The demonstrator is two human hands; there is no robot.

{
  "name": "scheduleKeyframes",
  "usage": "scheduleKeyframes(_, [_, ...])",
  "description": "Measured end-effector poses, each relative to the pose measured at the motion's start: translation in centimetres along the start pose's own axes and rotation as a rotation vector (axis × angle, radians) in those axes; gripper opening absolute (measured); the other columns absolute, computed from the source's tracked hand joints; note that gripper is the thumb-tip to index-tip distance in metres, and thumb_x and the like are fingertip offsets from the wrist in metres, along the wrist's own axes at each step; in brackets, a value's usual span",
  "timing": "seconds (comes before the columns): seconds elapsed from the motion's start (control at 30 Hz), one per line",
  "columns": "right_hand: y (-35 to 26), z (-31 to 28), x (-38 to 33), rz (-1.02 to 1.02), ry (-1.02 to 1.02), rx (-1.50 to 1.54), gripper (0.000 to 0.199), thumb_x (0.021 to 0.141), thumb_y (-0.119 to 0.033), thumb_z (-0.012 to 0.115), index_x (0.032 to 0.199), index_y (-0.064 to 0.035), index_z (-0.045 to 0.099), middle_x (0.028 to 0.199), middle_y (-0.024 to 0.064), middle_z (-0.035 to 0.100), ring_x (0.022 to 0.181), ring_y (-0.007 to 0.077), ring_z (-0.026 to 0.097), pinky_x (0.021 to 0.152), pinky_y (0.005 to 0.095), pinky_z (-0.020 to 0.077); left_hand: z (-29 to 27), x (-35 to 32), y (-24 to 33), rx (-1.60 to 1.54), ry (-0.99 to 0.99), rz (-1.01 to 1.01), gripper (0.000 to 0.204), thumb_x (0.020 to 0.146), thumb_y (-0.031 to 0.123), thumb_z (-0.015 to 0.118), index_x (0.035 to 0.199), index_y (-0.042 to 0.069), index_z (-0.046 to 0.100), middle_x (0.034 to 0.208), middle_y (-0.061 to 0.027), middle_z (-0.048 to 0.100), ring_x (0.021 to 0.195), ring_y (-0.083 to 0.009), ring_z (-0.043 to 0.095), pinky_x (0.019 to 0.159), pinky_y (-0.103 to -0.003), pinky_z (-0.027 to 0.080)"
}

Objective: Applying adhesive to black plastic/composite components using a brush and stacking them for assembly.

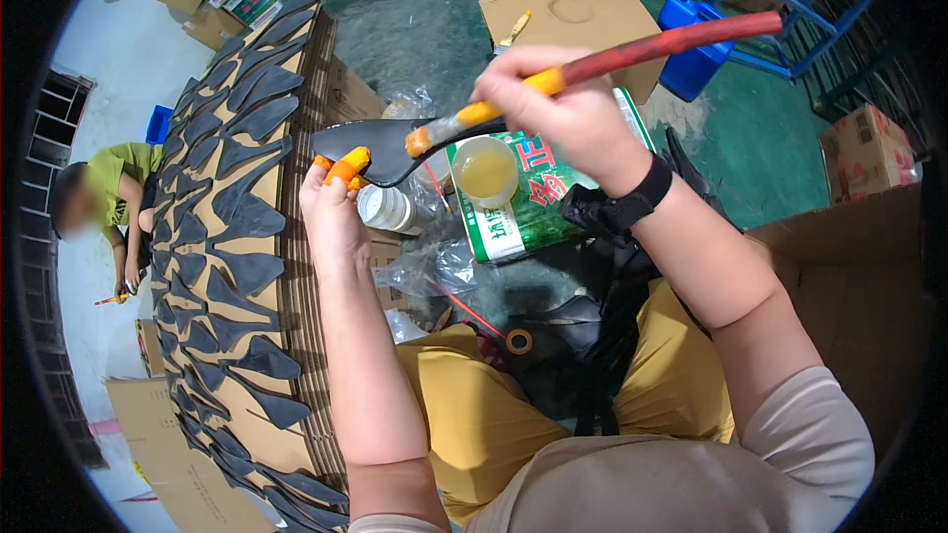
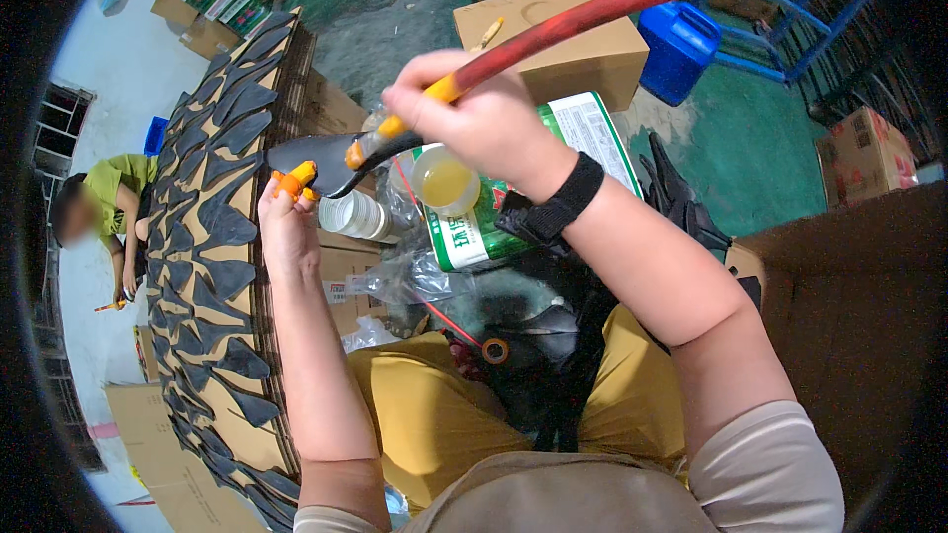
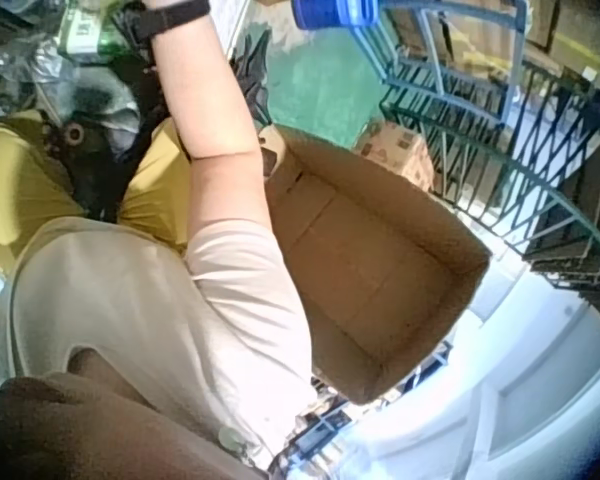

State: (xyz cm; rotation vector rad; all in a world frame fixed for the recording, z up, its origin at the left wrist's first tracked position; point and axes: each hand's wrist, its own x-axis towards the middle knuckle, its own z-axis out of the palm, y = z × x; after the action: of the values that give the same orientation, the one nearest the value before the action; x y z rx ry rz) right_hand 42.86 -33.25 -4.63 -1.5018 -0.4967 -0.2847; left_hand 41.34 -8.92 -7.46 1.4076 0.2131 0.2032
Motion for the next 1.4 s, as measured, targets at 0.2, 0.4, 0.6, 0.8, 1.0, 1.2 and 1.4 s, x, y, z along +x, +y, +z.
scheduleKeyframes(0.2, [1.0,-3.8,0.3,0.011,0.027,-0.363,0.015,0.079,-0.014,0.057,0.073,-0.0005,0.061,0.064,0.0011,0.057,0.062,0.0095,0.054,0.056,0.0237,0.0424,-0.6,0.3,0.1,0.005,-0.008,0.052,0.026,0.084,0.003,0.044,0.108,-0.001,0.05,0.1,-0.0081,0.059,0.083,-0.0108,0.058,0.068,-0.017,0.045])
scheduleKeyframes(0.4, [-0.9,-1.1,0.0,0.069,0.021,-0.015,0.018,0.081,-0.017,0.058,0.073,-0.0017,0.061,0.059,-0.0002,0.054,0.056,0.0068,0.05,0.05,0.0234,0.0392,1.2,-0.5,0.3,0.082,-0.031,0.067,0.029,0.082,-0.001,0.043,0.11,-0.001,0.05,0.098,-0.0081,0.059,0.074,-0.0077,0.056,0.062,-0.015,0.043])
scheduleKeyframes(0.6, [0.0,-2.4,-0.1,0.109,0.019,-0.074,0.017,0.078,-0.019,0.06,0.074,-0.0021,0.062,0.059,0.0003,0.055,0.056,0.0079,0.05,0.051,0.0234,0.0391,0.7,-0.8,0.8,-0.039,-0.053,0.082,0.027,0.084,0.0,0.04,0.111,-0.001,0.046,0.099,-0.013,0.058,0.058,-0.0048,0.045,0.054,-0.012,0.04])
scheduleKeyframes(0.8, [0.2,-5.9,-0.1,0.177,0.102,-0.128,0.018,0.079,-0.018,0.056,0.071,-0.0025,0.062,0.06,0.0003,0.055,0.052,0.0065,0.048,0.048,0.0223,0.0377,-2.9,-0.2,1.3,-0.162,-0.071,0.124,0.023,0.088,0.005,0.04,0.111,0.001,0.042,0.102,-0.0162,0.057,0.062,-0.0048,0.047,0.053,-0.012,0.04])
scheduleKeyframes(1.0, [0.2,-8.5,0.2,0.239,0.171,-0.058,0.017,0.078,-0.016,0.055,0.068,-0.003,0.06,0.057,-0.0014,0.052,0.043,0.0036,0.041,0.04,0.0196,0.0295,-5.0,-0.3,1.8,-0.201,-0.136,0.242,0.025,0.087,0.011,0.049,0.11,0.002,0.044,0.099,-0.0126,0.058,0.062,-0.0043,0.05,0.052,-0.012,0.039])
scheduleKeyframes(1.2, [-1.7,-8.1,0.4,0.246,0.18,0.209,0.017,0.082,-0.018,0.055,0.072,-0.0043,0.06,0.064,0.0002,0.057,0.045,0.0031,0.043,0.039,0.0166,0.0302,-3.6,-1.6,3.0,-0.059,-0.205,0.436,0.054,0.077,0.038,0.069,0.11,0.002,0.047,0.099,-0.0048,0.057,0.078,-0.0054,0.056,0.056,-0.01,0.041])
scheduleKeyframes(1.4, [-1.8,-8.3,0.2,0.227,0.102,0.04,0.019,0.08,-0.017,0.053,0.069,-0.004,0.061,0.061,-0.0004,0.056,0.045,0.0027,0.042,0.04,0.0162,0.0291,-4.7,-1.9,2.6,-0.14,-0.241,0.48,0.061,0.076,0.038,0.068,0.118,0.003,0.043,0.112,-0.0088,0.054,0.102,-0.0188,0.055,0.09,-0.031,0.044])
